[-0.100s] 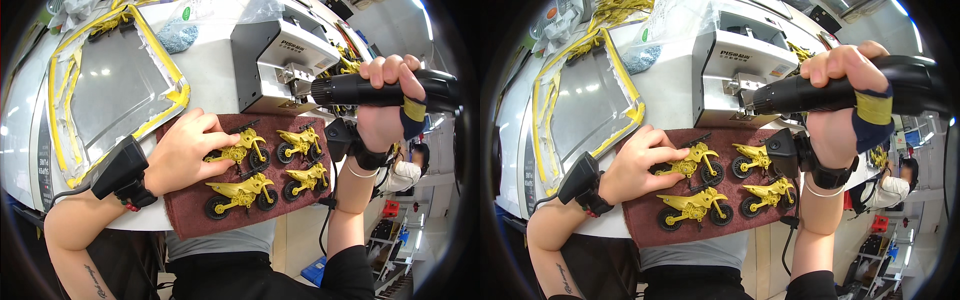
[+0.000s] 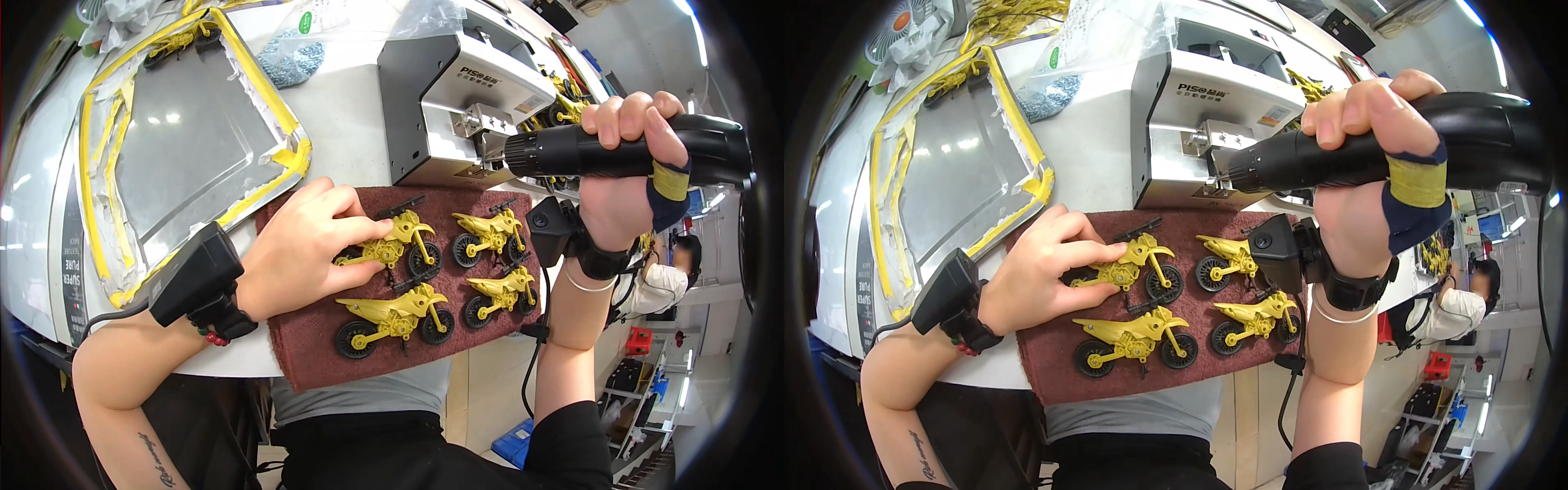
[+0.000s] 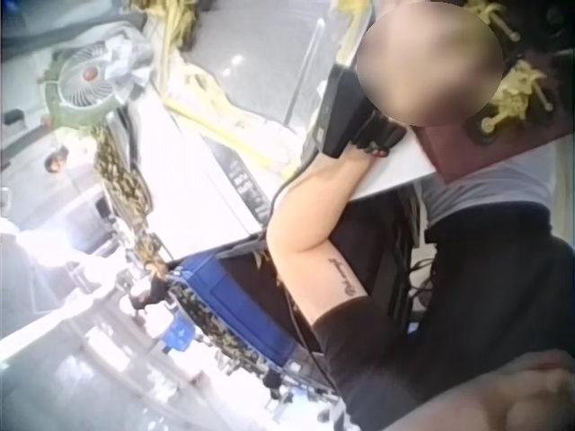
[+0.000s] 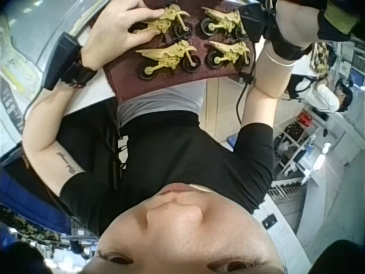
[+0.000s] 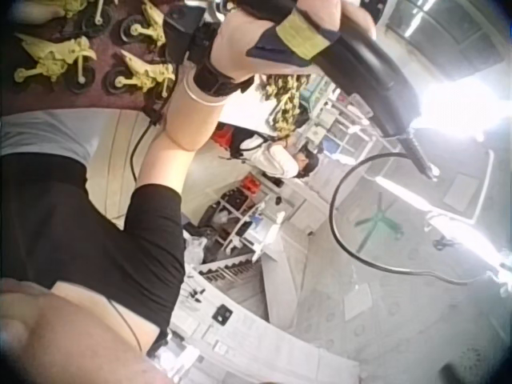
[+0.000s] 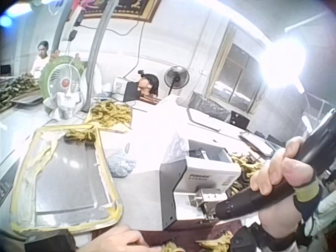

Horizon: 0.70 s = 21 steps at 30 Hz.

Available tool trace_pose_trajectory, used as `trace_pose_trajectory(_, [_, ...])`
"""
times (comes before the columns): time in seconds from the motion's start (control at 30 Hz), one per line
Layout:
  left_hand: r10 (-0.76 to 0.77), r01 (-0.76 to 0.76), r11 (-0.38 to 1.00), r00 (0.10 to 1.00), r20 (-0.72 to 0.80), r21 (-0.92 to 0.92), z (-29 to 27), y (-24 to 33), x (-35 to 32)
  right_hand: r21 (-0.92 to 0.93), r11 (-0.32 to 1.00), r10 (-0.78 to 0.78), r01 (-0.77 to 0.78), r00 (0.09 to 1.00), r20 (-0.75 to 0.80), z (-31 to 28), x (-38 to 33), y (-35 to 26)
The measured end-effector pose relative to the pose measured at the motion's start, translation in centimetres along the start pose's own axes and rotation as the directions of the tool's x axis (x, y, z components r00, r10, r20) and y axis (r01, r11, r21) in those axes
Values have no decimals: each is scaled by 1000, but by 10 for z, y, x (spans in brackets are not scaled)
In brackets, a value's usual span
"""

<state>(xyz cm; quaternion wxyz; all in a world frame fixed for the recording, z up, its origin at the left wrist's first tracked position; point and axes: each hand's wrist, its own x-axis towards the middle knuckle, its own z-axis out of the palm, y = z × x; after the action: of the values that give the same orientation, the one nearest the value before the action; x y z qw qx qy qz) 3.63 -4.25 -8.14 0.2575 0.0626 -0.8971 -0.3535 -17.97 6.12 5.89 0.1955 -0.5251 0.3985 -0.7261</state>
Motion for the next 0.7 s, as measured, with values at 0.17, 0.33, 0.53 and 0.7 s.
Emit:
trace_pose_trajectory(0.17, [3,-3,1000,1000,-1,-1,-1,0,0,-23,999,-51,50,998,-48,-1,0,0])
trace_pose_trajectory(0.33, [14,-14,1000,1000,-7,-4,0,0,1,-13,999,-38,37,999,-35,-6,4,6])
trace_pose_trajectory(0.53, [11,-11,1000,1000,-8,-2,0,-2,-1,2,992,124,-124,990,67,3,-4,-3])
trace_pose_trajectory(0.7, [22,-22,1000,1000,-16,-1,0,-1,-1,3,984,176,-179,973,150,19,-36,-8])
